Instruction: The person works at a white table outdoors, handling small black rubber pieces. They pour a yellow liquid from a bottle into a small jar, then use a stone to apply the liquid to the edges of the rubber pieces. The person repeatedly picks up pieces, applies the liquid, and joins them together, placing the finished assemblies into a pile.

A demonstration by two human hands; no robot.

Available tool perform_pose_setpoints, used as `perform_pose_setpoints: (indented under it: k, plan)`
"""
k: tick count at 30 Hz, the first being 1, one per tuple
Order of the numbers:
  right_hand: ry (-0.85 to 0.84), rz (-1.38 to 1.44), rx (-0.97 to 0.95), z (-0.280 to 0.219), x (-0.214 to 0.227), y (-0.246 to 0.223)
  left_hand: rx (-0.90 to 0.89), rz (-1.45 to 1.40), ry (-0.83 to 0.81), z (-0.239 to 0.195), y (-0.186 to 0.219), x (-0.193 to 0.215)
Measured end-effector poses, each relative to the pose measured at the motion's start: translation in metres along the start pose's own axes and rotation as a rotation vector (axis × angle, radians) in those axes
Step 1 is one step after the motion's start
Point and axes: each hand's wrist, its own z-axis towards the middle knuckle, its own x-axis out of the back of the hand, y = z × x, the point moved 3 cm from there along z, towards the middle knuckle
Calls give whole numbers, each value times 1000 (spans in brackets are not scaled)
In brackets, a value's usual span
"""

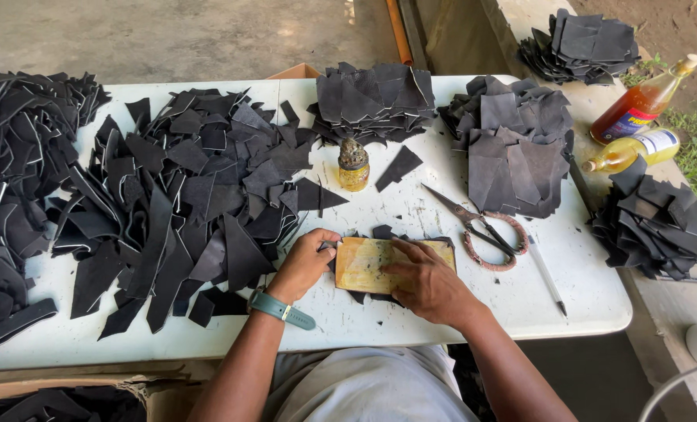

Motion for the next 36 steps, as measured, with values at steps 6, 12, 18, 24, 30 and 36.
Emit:
perform_pose_setpoints:
  k: [6,12,18,24,30,36]
  plan:
    - [-42,-22,30,9,2,4,-121,505,448,-54,65,38]
    - [-87,-17,4,12,2,7,136,643,128,-95,65,40]
    - [-98,-23,7,13,8,-1,-141,274,386,-89,32,42]
    - [-100,68,-77,12,14,-3,-158,431,341,-86,35,31]
    - [-93,101,-84,14,17,-2,53,717,114,-88,43,36]
    - [-90,114,-106,14,16,-1,96,512,98,-86,66,19]
